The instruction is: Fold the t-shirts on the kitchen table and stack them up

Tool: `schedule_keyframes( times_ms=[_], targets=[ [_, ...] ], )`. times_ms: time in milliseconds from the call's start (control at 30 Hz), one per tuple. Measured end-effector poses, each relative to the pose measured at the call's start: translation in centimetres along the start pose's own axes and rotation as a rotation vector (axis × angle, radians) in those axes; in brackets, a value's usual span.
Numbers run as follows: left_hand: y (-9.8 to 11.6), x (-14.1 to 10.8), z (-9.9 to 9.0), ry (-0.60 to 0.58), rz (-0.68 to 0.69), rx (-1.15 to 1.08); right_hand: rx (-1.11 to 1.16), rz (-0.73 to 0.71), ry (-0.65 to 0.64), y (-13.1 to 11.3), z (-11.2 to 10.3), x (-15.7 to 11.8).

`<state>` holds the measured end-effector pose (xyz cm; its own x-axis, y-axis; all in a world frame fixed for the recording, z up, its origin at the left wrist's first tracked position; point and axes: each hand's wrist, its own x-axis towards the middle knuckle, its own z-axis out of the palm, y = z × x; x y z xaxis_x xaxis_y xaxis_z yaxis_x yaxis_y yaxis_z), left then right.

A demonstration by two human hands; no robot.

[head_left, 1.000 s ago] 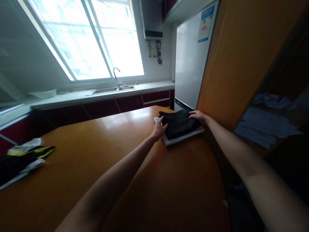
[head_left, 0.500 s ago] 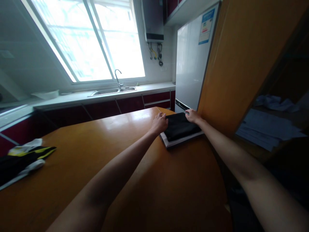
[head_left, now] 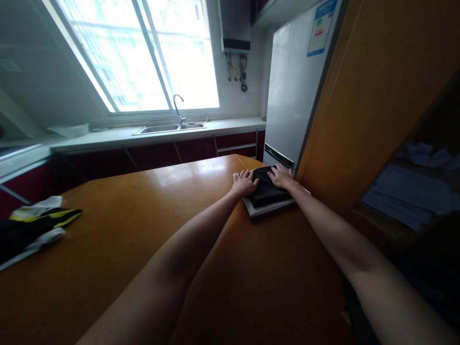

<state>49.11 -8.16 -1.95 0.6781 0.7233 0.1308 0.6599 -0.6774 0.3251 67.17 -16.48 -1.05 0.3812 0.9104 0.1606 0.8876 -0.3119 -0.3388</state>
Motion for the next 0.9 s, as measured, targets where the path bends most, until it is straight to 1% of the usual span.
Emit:
schedule_keyframes(
  times_ms=[67,100,167,267,333,367,433,467,533,600,633,700,767,833,900],
  targets=[
    [0.0,0.1,0.0,-0.015,-0.003,-0.006,0.005,-0.039,0.106,-2.1,-0.3,-2.2],
    [0.0,0.1,-0.1,-0.021,0.002,-0.012,0.022,-0.071,0.137,-3.3,0.0,-3.7],
    [-0.1,0.2,0.0,-0.016,0.014,-0.032,0.058,-0.100,0.139,-5.5,1.1,-7.2],
    [-0.2,0.4,0.1,0.007,0.015,-0.058,0.045,-0.085,0.120,-8.0,3.6,-12.0],
    [-0.2,0.4,0.3,0.016,0.009,-0.060,0.034,-0.081,0.095,-8.9,4.3,-13.7],
    [-0.2,0.5,0.3,0.015,0.007,-0.059,0.042,-0.080,0.076,-9.0,4.1,-14.0],
    [-0.3,0.5,0.3,0.010,0.006,-0.053,0.074,-0.078,0.057,-8.6,2.8,-13.7],
    [-0.3,0.5,0.3,0.008,0.007,-0.047,0.085,-0.076,0.072,-8.1,1.8,-13.2],
    [-0.3,0.5,0.3,0.007,0.012,-0.030,0.066,-0.051,0.154,-6.3,0.0,-12.2],
    [-0.3,0.5,0.4,0.015,0.015,-0.008,-0.001,0.040,0.236,-3.8,-1.0,-11.4],
    [-0.3,0.5,0.4,0.018,0.013,0.002,-0.032,0.106,0.243,-2.6,-1.0,-11.2],
    [-0.1,0.5,0.5,0.021,0.008,0.012,-0.066,0.201,0.197,-0.3,-0.4,-11.2],
    [0.2,0.6,0.2,0.010,0.002,0.003,-0.062,0.224,0.172,1.1,0.5,-11.6],
    [0.4,0.4,-0.7,0.002,0.001,-0.027,-0.035,0.201,0.236,1.3,0.9,-12.3],
    [0.2,-0.3,-2.1,0.060,0.001,-0.053,-0.002,0.152,0.355,0.5,0.8,-13.2]
  ],
)
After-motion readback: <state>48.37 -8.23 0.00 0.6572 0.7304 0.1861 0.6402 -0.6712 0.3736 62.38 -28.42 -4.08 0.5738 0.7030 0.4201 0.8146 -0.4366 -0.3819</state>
